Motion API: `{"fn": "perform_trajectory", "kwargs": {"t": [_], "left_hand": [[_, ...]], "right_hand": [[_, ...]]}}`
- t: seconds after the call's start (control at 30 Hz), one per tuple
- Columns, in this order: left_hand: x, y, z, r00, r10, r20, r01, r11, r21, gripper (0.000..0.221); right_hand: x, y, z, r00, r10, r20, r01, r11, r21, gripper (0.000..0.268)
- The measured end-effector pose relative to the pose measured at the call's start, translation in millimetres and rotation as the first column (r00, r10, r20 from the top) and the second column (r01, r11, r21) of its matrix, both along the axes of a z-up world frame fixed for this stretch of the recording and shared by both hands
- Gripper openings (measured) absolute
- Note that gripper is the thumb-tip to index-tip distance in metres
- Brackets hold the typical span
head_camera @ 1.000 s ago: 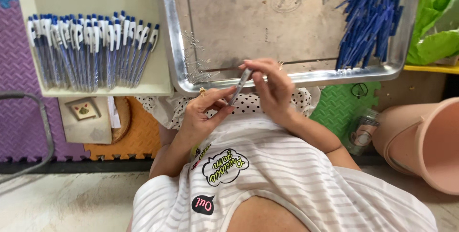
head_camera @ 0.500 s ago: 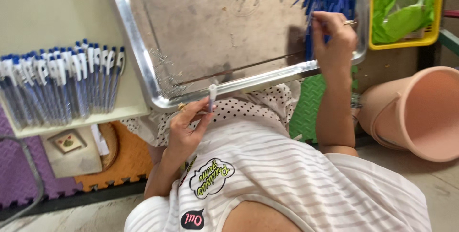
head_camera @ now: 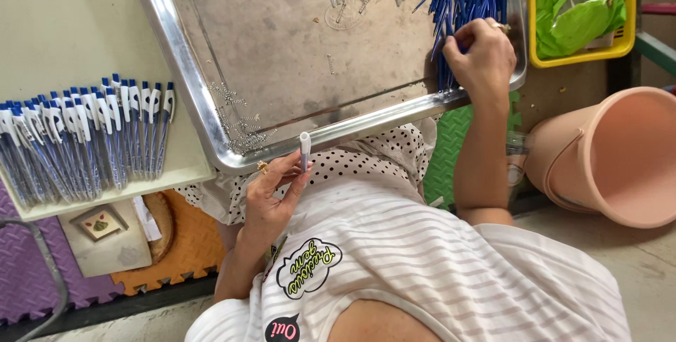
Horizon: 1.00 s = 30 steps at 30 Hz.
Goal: The person inserts blue ink refills into white pen barrels and attaches blue caps by hand while working over a metal tray.
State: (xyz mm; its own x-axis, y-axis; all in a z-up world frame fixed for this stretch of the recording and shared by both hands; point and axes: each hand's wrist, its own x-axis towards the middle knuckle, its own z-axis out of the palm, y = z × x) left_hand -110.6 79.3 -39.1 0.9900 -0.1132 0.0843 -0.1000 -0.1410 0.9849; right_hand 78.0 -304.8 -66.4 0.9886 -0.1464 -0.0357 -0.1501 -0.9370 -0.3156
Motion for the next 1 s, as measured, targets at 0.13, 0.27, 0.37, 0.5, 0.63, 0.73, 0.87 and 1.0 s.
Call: {"fn": "perform_trajectory", "kwargs": {"t": [0.13,0.27,0.37,0.5,0.63,0.73,0.87,1.0], "left_hand": [[-1.8,1.6,-0.1,1.000,-0.001,0.008,0.001,1.000,0.013,0.045],[-2.8,-2.5,-3.4,0.999,0.038,0.013,-0.038,0.998,-0.047,0.043],[-3.0,-4.7,-4.7,0.996,0.085,0.028,-0.081,0.991,-0.105,0.042],[-2.2,-3.1,-1.3,0.994,0.094,0.046,-0.088,0.989,-0.122,0.042],[-1.7,-0.8,0.3,0.994,0.102,0.046,-0.094,0.985,-0.141,0.042],[-2.0,-2.6,-0.5,0.994,0.108,0.029,-0.102,0.981,-0.163,0.041],[-1.7,-3.9,2.4,0.992,0.116,0.050,-0.107,0.982,-0.158,0.040],[-2.1,-4.3,2.0,0.993,0.113,0.035,-0.106,0.982,-0.154,0.040]], "right_hand": [[-23.8,2.7,24.7,0.985,0.028,0.172,-0.109,0.867,0.487,0.009],[-45.4,23.9,29.9,0.975,0.078,0.210,-0.216,0.083,0.973,0.018],[-51.5,37.5,34.2,0.961,0.132,0.245,-0.238,-0.061,0.969,0.030],[-54.4,60.6,45.9,0.915,0.289,0.281,-0.223,-0.217,0.950,0.035],[-53.0,90.0,57.8,0.837,0.408,0.366,-0.261,-0.290,0.921,0.087],[-57.8,104.2,60.8,0.874,0.364,0.322,-0.244,-0.244,0.939,0.061],[-61.1,114.2,61.4,0.867,0.411,0.283,-0.140,-0.345,0.928,0.054],[-63.0,121.8,65.7,0.807,0.487,0.335,-0.099,-0.448,0.889,0.084]]}}
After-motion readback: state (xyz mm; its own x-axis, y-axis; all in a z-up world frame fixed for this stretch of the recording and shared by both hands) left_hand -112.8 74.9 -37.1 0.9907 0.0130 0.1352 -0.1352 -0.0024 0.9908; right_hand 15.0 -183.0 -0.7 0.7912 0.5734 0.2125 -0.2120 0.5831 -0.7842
